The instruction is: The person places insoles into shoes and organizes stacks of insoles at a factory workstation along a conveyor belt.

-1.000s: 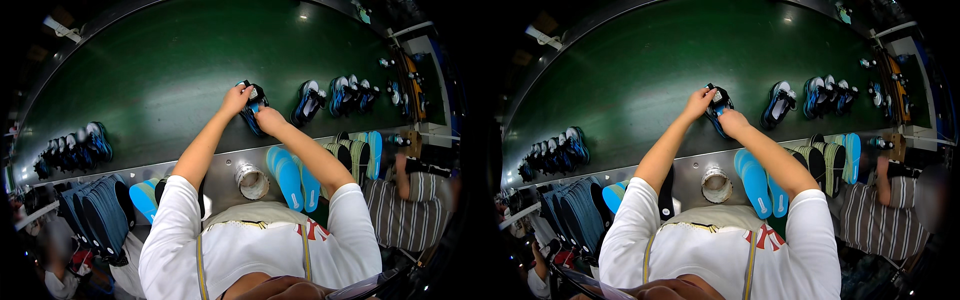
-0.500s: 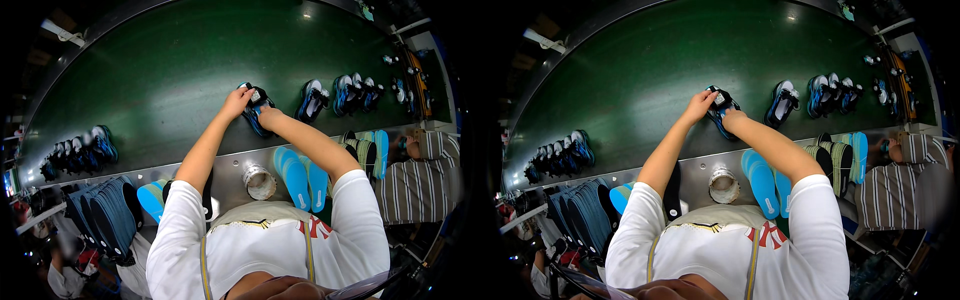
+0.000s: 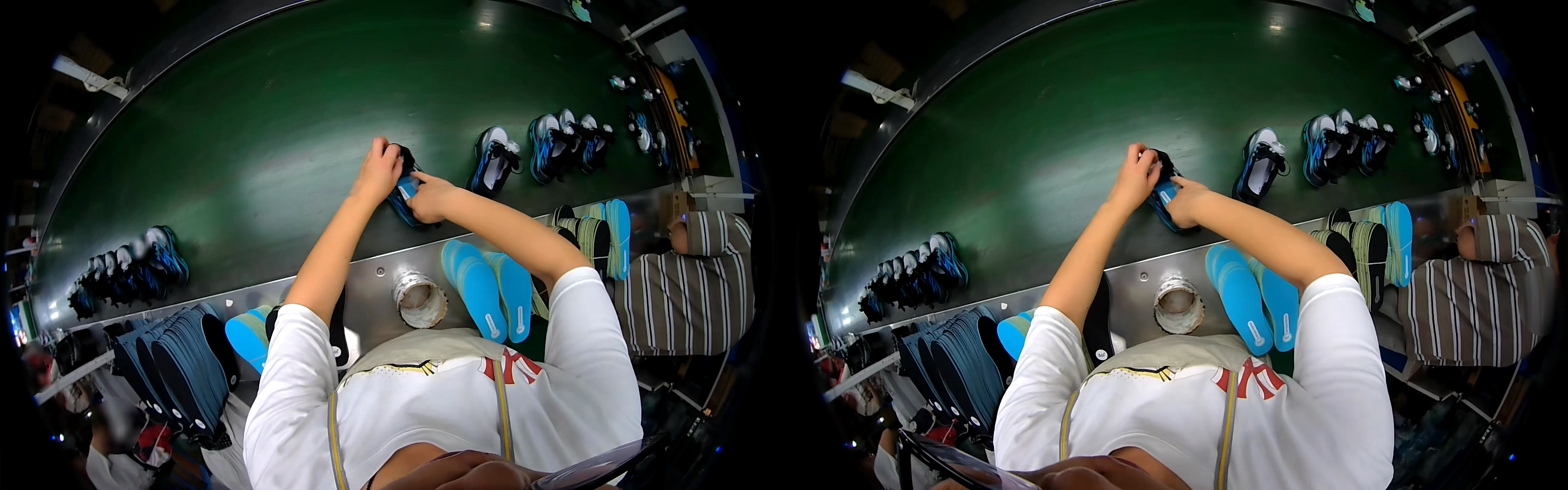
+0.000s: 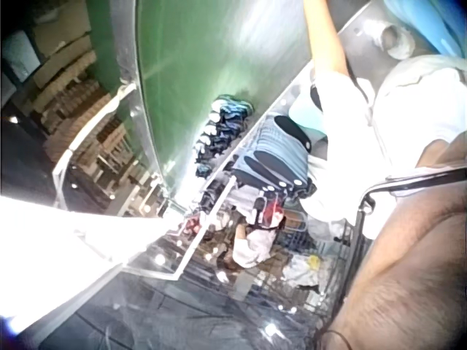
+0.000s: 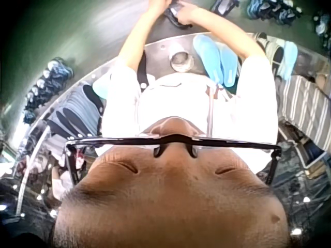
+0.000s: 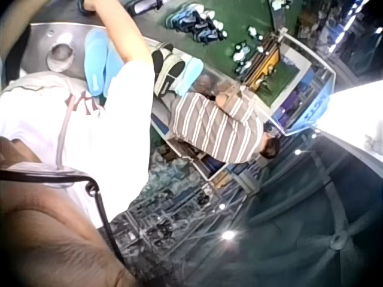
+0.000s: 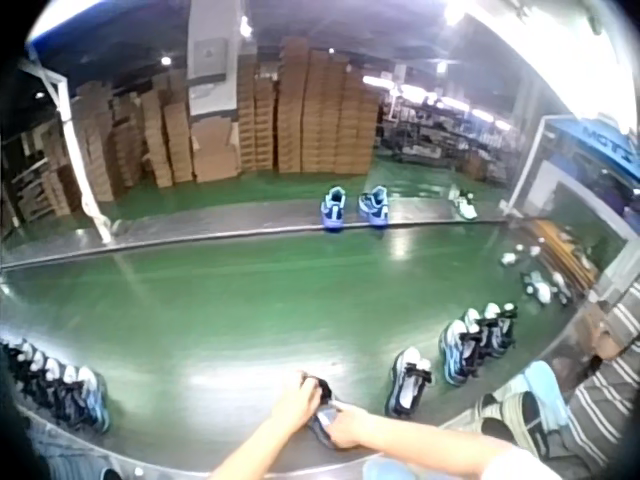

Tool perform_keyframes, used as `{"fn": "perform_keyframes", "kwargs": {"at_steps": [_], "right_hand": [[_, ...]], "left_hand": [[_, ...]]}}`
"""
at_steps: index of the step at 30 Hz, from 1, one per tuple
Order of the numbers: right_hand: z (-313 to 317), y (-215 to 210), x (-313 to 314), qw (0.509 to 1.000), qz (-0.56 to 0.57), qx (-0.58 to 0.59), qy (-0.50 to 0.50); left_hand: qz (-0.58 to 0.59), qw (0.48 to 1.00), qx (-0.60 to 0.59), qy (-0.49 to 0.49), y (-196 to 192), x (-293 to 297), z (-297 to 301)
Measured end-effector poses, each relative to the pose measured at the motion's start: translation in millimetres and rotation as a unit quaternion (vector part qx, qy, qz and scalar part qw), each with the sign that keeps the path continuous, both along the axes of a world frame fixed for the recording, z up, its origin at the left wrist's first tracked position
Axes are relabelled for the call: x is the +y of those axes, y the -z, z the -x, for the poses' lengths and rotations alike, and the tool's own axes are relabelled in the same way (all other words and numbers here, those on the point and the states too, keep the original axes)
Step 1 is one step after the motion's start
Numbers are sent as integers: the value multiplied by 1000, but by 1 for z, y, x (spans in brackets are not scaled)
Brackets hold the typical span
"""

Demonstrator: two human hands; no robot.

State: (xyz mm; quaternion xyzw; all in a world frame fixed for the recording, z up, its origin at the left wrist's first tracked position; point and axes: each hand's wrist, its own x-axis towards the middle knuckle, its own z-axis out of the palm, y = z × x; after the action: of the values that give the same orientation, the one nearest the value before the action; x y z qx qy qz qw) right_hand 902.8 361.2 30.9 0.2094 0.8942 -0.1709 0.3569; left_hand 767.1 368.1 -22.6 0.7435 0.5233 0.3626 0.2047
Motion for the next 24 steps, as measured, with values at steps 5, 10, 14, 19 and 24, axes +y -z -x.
{"fn": "perform_keyframes", "kwargs": {"at_steps": [5,10,14,19,24], "right_hand": [[-7,-1,-22,991,15,40,129],[-43,-4,-62,865,-86,381,314],[-108,-50,-105,780,-209,432,402],[-167,-71,-198,771,-282,272,502],[-175,-74,-252,728,-214,227,610]], "left_hand": [[100,992,57,42,-23,-5,0],[16,995,102,2,-7,-10,0],[-42,994,100,-9,-9,-1,10],[-147,974,93,-145,-49,48,6],[61,984,-143,-83,-68,77,-45]]}}
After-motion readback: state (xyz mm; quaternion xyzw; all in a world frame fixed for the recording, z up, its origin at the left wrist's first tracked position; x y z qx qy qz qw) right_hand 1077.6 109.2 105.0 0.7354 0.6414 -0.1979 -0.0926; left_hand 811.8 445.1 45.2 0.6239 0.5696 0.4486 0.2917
